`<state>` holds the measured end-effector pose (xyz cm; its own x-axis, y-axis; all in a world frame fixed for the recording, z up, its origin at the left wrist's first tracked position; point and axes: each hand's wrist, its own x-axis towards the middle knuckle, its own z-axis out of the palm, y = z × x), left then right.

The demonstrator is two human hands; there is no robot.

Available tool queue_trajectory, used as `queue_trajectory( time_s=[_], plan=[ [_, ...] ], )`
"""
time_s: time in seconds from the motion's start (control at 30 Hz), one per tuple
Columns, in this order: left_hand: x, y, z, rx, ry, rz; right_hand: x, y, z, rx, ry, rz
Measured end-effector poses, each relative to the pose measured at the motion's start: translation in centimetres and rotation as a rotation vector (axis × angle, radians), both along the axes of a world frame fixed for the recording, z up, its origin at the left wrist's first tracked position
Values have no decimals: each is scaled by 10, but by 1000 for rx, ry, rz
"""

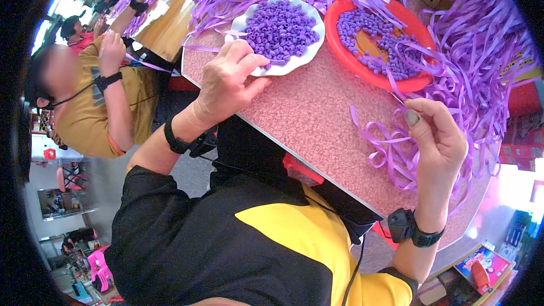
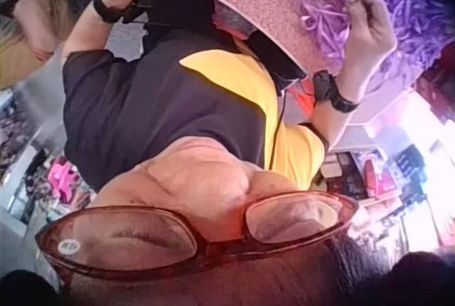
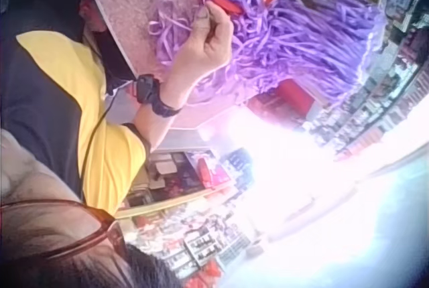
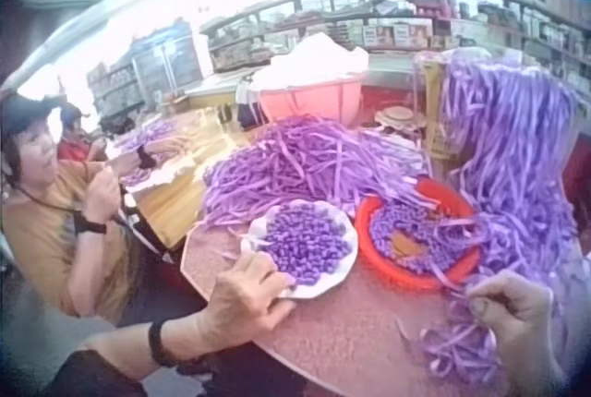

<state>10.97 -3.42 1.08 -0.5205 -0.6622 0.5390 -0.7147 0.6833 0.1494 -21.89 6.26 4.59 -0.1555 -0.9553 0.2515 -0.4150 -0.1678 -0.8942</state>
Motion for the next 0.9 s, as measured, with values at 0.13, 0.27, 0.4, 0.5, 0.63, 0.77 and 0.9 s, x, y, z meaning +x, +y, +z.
queue_trajectory(
  time_s=[0.13, 0.27, 0.4, 0.5, 0.63, 0.77, 0.9],
  plan=[
    [-4, 0, 2, -10, 5, -38, 3, 1, 5, -10, 19, -1],
    [-5, -2, 0, -33, 16, -44, 2, 2, 4, -5, 15, 6],
    [-5, -1, 0, -32, 4, -72, 2, 3, 3, 1, -2, 35],
    [-3, -2, -7, -42, 30, -93, 0, 3, -1, 3, 18, 58],
    [4, -8, -9, -63, 164, -220, -2, 5, -2, 26, 16, 62],
    [28, 5, -14, -44, 371, -155, 2, 4, 3, 36, -14, 37],
    [24, 24, -45, -119, 198, 51, -3, 5, -4, 30, -9, 69]
  ],
)
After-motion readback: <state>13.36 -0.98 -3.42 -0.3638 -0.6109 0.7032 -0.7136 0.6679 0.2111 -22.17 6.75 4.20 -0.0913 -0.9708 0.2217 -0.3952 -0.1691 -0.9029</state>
